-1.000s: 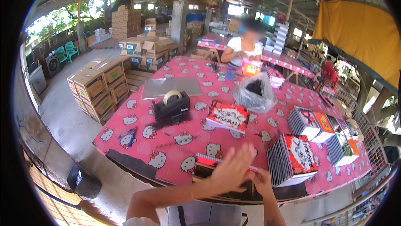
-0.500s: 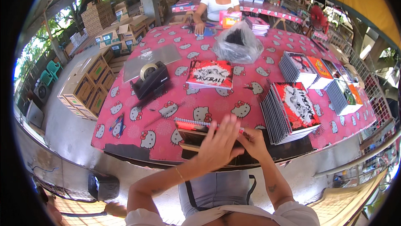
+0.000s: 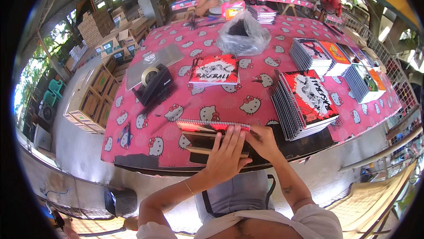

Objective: The person tapes spines onto spiral-bound books by hand, then stacks the finished books onto a pile on a table.

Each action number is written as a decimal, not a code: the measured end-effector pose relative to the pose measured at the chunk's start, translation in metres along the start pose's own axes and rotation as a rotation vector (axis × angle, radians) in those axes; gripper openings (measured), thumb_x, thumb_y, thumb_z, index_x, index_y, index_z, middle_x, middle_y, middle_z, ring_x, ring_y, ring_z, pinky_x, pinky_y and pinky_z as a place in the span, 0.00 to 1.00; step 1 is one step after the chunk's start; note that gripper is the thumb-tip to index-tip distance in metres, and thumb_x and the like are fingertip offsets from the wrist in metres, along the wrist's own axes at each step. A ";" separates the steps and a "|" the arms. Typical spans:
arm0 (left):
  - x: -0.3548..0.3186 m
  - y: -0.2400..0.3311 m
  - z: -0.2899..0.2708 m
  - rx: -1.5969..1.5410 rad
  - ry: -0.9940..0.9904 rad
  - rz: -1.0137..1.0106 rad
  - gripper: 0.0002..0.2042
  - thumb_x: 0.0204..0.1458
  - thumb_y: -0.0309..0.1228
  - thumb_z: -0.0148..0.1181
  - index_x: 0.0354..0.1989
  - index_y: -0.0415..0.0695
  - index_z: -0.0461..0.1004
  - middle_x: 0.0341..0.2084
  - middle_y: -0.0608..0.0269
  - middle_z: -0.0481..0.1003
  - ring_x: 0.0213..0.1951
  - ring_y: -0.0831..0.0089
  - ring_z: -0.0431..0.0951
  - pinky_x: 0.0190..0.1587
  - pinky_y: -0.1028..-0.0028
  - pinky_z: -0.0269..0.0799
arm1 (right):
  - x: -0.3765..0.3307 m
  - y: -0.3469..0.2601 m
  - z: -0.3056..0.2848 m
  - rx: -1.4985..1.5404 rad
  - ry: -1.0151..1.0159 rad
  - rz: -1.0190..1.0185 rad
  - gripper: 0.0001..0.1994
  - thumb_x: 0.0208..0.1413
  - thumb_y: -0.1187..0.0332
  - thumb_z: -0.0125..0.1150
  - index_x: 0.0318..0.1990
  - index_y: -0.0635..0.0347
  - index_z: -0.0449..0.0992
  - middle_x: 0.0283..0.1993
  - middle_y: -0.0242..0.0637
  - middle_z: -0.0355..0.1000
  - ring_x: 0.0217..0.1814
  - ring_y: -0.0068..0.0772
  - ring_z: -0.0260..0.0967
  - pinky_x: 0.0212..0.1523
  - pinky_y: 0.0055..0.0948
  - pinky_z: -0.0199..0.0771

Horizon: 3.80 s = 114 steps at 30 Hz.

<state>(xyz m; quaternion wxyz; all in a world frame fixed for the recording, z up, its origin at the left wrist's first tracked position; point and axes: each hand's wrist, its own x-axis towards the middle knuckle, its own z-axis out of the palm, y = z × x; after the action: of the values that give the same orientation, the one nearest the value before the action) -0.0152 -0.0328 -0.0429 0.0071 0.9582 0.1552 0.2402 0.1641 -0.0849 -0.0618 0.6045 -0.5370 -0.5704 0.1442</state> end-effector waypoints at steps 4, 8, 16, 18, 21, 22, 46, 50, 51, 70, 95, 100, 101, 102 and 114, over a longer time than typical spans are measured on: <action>0.043 -0.027 -0.026 0.042 0.222 -0.044 0.26 0.62 0.43 0.60 0.61 0.36 0.71 0.58 0.47 0.76 0.62 0.52 0.74 0.72 0.44 0.50 | -0.001 -0.005 -0.013 -0.051 -0.112 0.138 0.08 0.59 0.72 0.68 0.45 0.63 0.82 0.26 0.44 0.75 0.25 0.22 0.69 0.27 0.27 0.69; 0.045 -0.037 -0.021 -0.127 0.298 0.031 0.07 0.58 0.33 0.65 0.40 0.44 0.79 0.31 0.66 0.80 0.34 0.64 0.80 0.69 0.50 0.56 | 0.011 -0.022 -0.021 0.040 -0.115 0.078 0.11 0.61 0.72 0.67 0.49 0.65 0.82 0.34 0.41 0.80 0.35 0.21 0.77 0.39 0.25 0.77; 0.048 -0.036 -0.025 -0.137 0.251 0.055 0.06 0.58 0.32 0.66 0.39 0.43 0.79 0.31 0.64 0.80 0.36 0.62 0.80 0.62 0.56 0.63 | 0.058 -0.033 -0.060 0.052 -0.457 0.109 0.05 0.58 0.74 0.69 0.37 0.67 0.81 0.32 0.32 0.78 0.33 0.17 0.74 0.35 0.24 0.75; 0.048 -0.034 -0.030 -0.154 0.249 0.051 0.07 0.57 0.31 0.66 0.40 0.43 0.79 0.32 0.62 0.80 0.36 0.60 0.79 0.56 0.58 0.66 | 0.065 -0.028 -0.056 -0.064 -0.463 -0.070 0.05 0.54 0.76 0.70 0.35 0.66 0.79 0.30 0.33 0.76 0.33 0.19 0.75 0.35 0.24 0.76; 0.040 -0.026 -0.043 -0.114 0.233 0.030 0.09 0.56 0.29 0.66 0.42 0.41 0.78 0.34 0.59 0.79 0.38 0.58 0.78 0.48 0.59 0.70 | 0.052 -0.035 -0.032 -0.253 -0.255 -0.187 0.09 0.49 0.74 0.70 0.32 0.63 0.74 0.29 0.35 0.74 0.30 0.31 0.76 0.32 0.29 0.76; 0.040 -0.025 -0.044 -0.061 0.214 0.006 0.11 0.55 0.28 0.66 0.45 0.40 0.78 0.34 0.58 0.79 0.39 0.58 0.78 0.46 0.59 0.70 | 0.047 -0.037 -0.024 -0.384 -0.148 -0.237 0.09 0.48 0.73 0.70 0.33 0.63 0.74 0.29 0.36 0.74 0.29 0.34 0.76 0.32 0.31 0.76; 0.203 0.016 0.040 -0.459 0.103 0.631 0.18 0.53 0.18 0.61 0.53 0.42 0.80 0.55 0.48 0.78 0.60 0.52 0.76 0.65 0.57 0.71 | -0.040 -0.015 -0.252 -0.294 0.347 0.333 0.29 0.56 0.73 0.72 0.65 0.68 0.72 0.54 0.43 0.80 0.51 0.21 0.70 0.58 0.28 0.71; 0.194 0.033 0.035 -0.399 0.098 0.565 0.19 0.52 0.19 0.60 0.54 0.41 0.80 0.55 0.48 0.78 0.60 0.52 0.76 0.64 0.58 0.72 | -0.042 -0.006 -0.253 -0.299 0.376 0.268 0.33 0.52 0.75 0.75 0.67 0.68 0.71 0.53 0.38 0.79 0.49 0.19 0.69 0.55 0.24 0.72; 0.194 0.033 0.036 -0.400 0.103 0.572 0.20 0.51 0.20 0.60 0.55 0.41 0.79 0.53 0.49 0.79 0.59 0.51 0.76 0.65 0.57 0.72 | -0.040 -0.007 -0.250 -0.233 0.393 0.267 0.33 0.51 0.75 0.76 0.67 0.68 0.71 0.53 0.38 0.79 0.49 0.19 0.69 0.55 0.23 0.72; 0.117 -0.234 0.045 0.090 0.163 0.056 0.10 0.61 0.22 0.51 0.49 0.40 0.75 0.35 0.49 0.77 0.42 0.47 0.79 0.44 0.52 0.75 | -0.031 -0.086 -0.123 -0.302 0.420 -0.281 0.17 0.62 0.64 0.62 0.54 0.66 0.75 0.59 0.53 0.70 0.60 0.46 0.71 0.62 0.42 0.69; 0.092 -0.048 -0.137 -0.073 0.145 0.234 0.13 0.55 0.20 0.61 0.49 0.39 0.78 0.30 0.57 0.75 0.33 0.57 0.74 0.40 0.62 0.65 | -0.014 -0.001 -0.021 0.137 0.073 0.174 0.16 0.58 0.75 0.70 0.53 0.62 0.76 0.40 0.30 0.78 0.42 0.22 0.75 0.45 0.24 0.74; 0.056 -0.062 -0.116 0.052 0.190 0.195 0.13 0.55 0.21 0.60 0.49 0.41 0.79 0.29 0.62 0.74 0.31 0.60 0.74 0.41 0.62 0.63 | -0.006 -0.005 -0.009 -0.094 0.036 -0.058 0.25 0.57 0.71 0.72 0.60 0.65 0.71 0.56 0.43 0.72 0.52 0.38 0.74 0.55 0.32 0.71; 0.033 -0.064 -0.104 0.117 0.031 0.063 0.15 0.58 0.24 0.59 0.54 0.41 0.78 0.42 0.57 0.79 0.45 0.57 0.79 0.52 0.61 0.67 | -0.006 -0.007 -0.006 -0.073 -0.018 0.003 0.30 0.58 0.69 0.72 0.66 0.64 0.67 0.57 0.43 0.72 0.55 0.41 0.73 0.61 0.35 0.68; 0.015 -0.062 -0.089 0.128 0.038 0.037 0.15 0.58 0.24 0.59 0.54 0.41 0.78 0.42 0.57 0.79 0.45 0.57 0.79 0.52 0.61 0.67 | -0.006 -0.011 -0.001 -0.063 -0.044 -0.007 0.30 0.58 0.69 0.72 0.66 0.64 0.67 0.57 0.43 0.72 0.55 0.41 0.73 0.61 0.35 0.68; -0.029 -0.129 0.015 -0.560 0.128 -0.822 0.23 0.71 0.43 0.47 0.62 0.36 0.69 0.55 0.43 0.75 0.57 0.47 0.73 0.61 0.60 0.66 | -0.020 0.047 -0.015 0.144 0.119 0.181 0.33 0.56 0.65 0.75 0.65 0.63 0.66 0.57 0.41 0.72 0.58 0.30 0.71 0.63 0.33 0.68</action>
<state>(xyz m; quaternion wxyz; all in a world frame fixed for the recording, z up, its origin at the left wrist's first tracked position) -0.0702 0.0824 -0.0810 0.3484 0.7625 0.4496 0.3084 0.1911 -0.0905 -0.1072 0.6587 -0.5490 -0.4711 0.2068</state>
